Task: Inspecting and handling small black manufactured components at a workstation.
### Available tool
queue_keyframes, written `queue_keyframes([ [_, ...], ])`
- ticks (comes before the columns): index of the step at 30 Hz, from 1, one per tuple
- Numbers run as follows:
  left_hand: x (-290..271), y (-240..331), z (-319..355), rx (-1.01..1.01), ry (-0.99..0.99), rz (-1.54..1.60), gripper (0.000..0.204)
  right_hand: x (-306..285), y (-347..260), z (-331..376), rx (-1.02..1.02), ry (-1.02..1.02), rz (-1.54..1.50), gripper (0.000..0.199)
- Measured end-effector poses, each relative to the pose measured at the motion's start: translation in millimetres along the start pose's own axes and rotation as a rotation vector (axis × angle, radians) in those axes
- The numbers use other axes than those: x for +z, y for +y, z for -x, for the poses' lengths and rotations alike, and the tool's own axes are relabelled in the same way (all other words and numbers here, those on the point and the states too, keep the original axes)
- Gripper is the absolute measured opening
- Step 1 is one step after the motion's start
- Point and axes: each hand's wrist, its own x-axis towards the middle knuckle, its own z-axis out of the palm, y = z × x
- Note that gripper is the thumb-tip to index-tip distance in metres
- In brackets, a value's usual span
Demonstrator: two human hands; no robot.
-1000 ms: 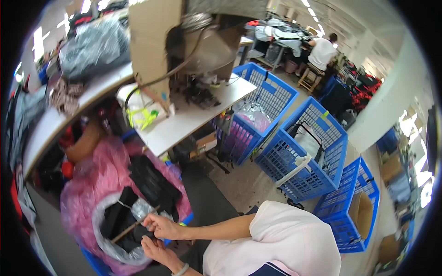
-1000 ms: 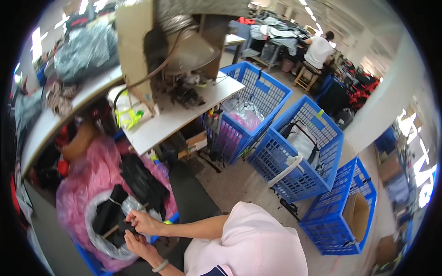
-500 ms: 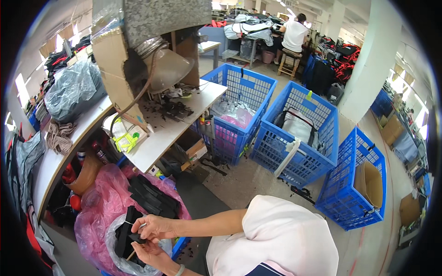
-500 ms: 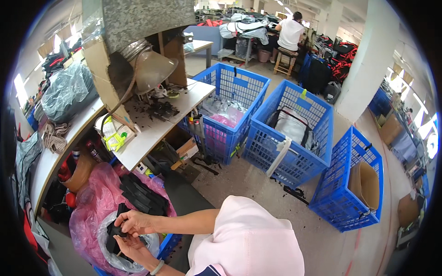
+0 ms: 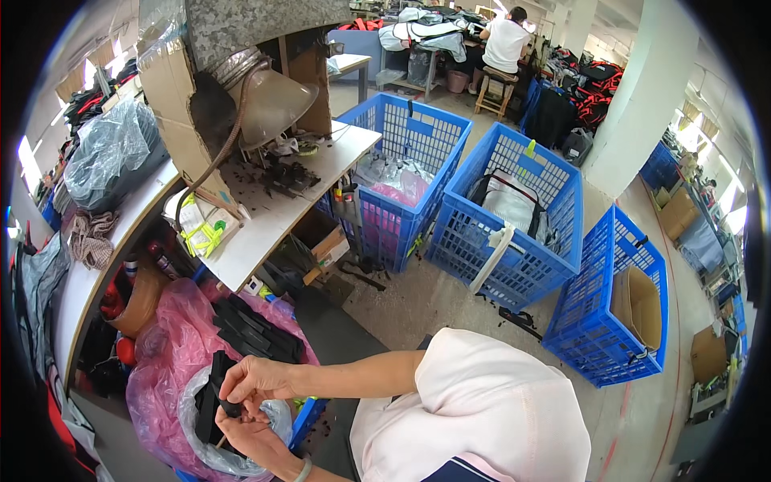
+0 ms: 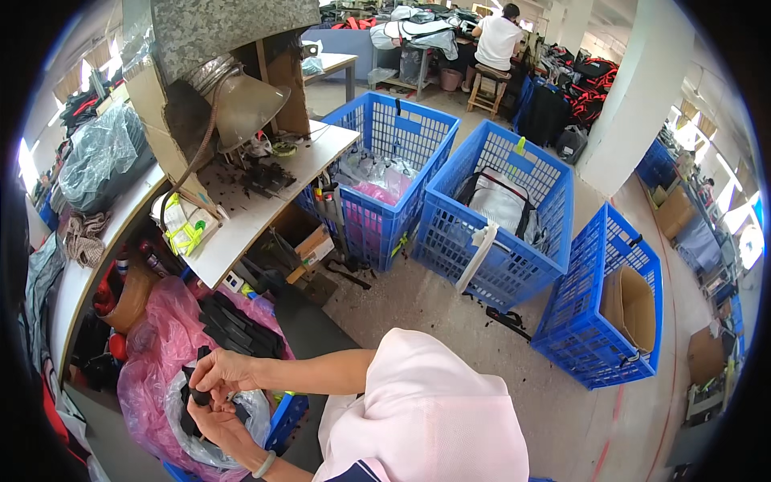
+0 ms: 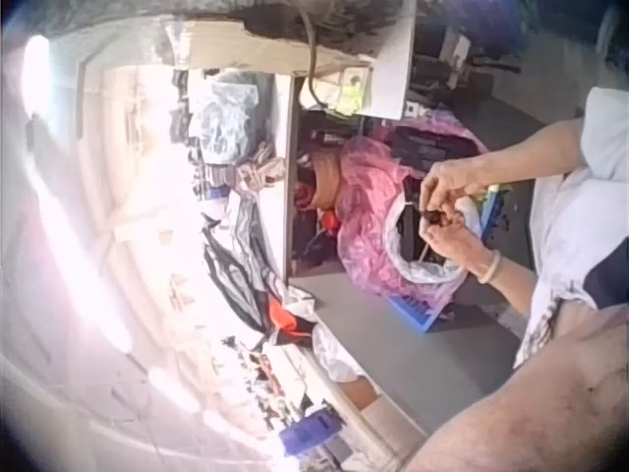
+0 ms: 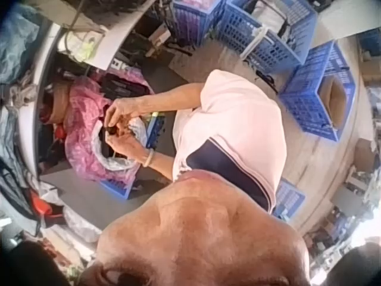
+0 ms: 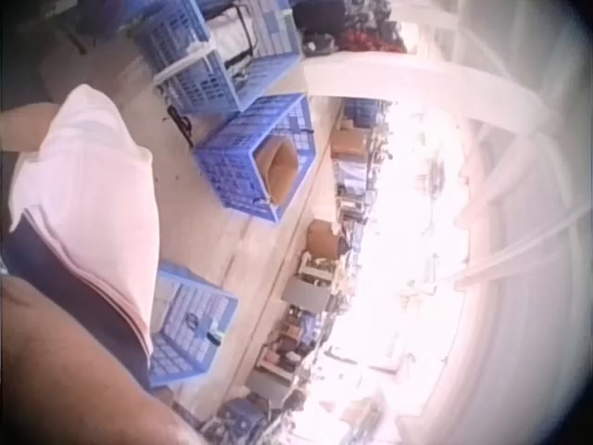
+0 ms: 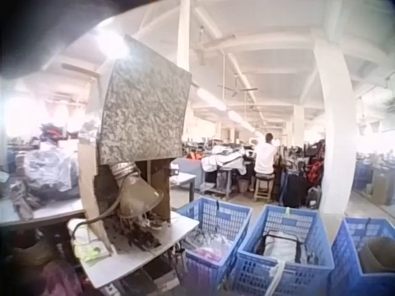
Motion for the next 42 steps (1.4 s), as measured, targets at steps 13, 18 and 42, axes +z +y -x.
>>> queue_keyframes([
  [13,-57.2,5.0,-10.9,0.124,-0.209,-0.638,0.021,-5.5,19.7,-8.3,0.158,0.146,0.143,0.015],
  [18,-58.3,-2.6,-22.0,0.246,-0.222,-1.016,0.015,-9.3,8.4,8.0,-0.018,0.124,0.638,0.026],
  [42,-88.5,-47.2,-0.4,-0.357,0.216,-0.002,0.027,-34.3,31.1,-7.6,-0.322,0.242,1.322,0.019],
])
